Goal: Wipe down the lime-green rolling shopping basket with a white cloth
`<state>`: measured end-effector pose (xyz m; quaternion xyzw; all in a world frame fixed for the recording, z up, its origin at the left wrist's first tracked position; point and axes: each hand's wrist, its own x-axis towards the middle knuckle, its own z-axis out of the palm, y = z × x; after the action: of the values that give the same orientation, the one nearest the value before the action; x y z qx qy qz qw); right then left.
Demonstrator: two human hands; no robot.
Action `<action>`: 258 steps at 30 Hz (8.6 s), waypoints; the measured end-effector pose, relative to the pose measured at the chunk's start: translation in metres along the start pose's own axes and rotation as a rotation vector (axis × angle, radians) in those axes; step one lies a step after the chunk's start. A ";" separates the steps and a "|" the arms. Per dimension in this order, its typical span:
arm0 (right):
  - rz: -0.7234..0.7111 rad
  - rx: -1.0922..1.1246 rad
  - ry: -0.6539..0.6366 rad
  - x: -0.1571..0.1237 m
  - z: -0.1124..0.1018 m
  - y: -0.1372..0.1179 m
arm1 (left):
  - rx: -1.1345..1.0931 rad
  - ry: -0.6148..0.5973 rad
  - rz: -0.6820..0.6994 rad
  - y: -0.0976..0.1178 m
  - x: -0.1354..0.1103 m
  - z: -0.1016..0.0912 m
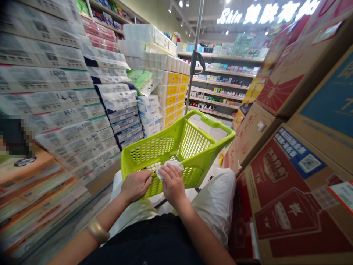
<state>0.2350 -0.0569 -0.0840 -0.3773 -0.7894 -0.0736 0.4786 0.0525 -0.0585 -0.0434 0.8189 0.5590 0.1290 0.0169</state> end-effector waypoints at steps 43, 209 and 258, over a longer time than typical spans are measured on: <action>-0.017 -0.143 -0.149 0.027 0.007 0.005 | 0.027 -0.006 0.032 -0.005 -0.002 -0.001; 0.070 -0.348 0.073 -0.036 -0.004 0.094 | -0.052 0.160 0.100 0.010 0.035 0.013; 0.551 0.037 0.326 -0.033 0.034 0.065 | -0.030 0.168 0.075 0.006 0.036 0.015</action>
<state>0.2630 -0.0117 -0.1449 -0.5511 -0.5717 0.0136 0.6077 0.0735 -0.0260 -0.0502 0.8253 0.5253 0.2061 -0.0225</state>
